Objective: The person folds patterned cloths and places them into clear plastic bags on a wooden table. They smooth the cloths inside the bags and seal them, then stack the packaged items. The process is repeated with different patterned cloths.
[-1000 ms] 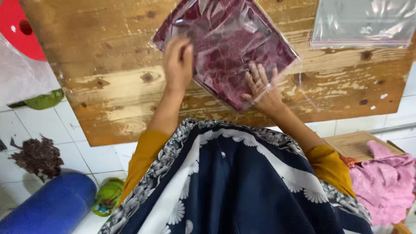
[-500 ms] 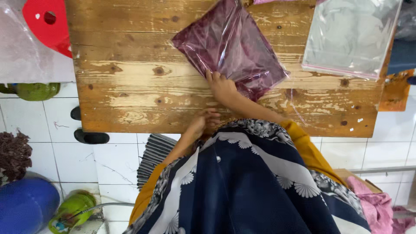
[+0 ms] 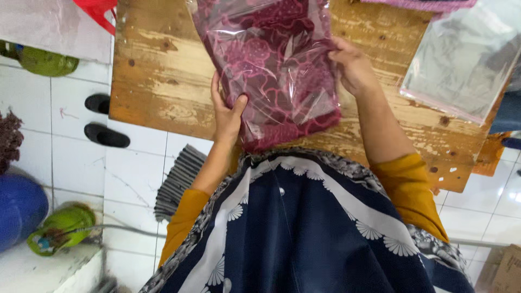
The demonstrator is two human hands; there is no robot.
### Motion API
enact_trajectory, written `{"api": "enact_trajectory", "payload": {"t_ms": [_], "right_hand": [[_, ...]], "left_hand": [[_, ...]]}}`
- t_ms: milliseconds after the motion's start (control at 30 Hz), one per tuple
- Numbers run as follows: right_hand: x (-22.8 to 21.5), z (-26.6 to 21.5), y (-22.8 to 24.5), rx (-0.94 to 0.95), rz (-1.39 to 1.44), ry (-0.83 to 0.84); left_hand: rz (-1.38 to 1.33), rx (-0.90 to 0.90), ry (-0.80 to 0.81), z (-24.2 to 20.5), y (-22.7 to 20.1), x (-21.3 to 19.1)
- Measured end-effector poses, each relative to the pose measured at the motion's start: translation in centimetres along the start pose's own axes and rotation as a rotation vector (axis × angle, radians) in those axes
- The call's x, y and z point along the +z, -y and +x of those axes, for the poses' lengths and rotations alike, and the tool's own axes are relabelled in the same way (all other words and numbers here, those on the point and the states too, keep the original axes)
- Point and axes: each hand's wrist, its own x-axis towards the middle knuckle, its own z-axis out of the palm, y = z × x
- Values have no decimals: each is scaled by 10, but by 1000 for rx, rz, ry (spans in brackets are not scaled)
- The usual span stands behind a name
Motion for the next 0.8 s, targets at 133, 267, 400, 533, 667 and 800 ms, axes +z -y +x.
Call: {"api": "enact_trajectory", "payload": {"t_ms": [133, 267, 400, 533, 667, 800], "right_hand": [[7, 14, -77, -474, -994, -330], [30, 0, -124, -748, -1446, -133], [37, -8, -129, -700, -1758, -133], [32, -35, -132, -301, -1655, 167], [37, -68, -145, -407, -1450, 402], [44, -77, -151, -907, -1510, 200]], "left_hand": [[850, 15, -17, -2, 7, -4], [1489, 57, 330, -2, 11, 8], [1608, -145, 530, -4, 18, 11], [1285, 547, 467, -27, 38, 12], [1205, 592, 222, -28, 47, 19], [1106, 364, 239, -22, 32, 27]]}}
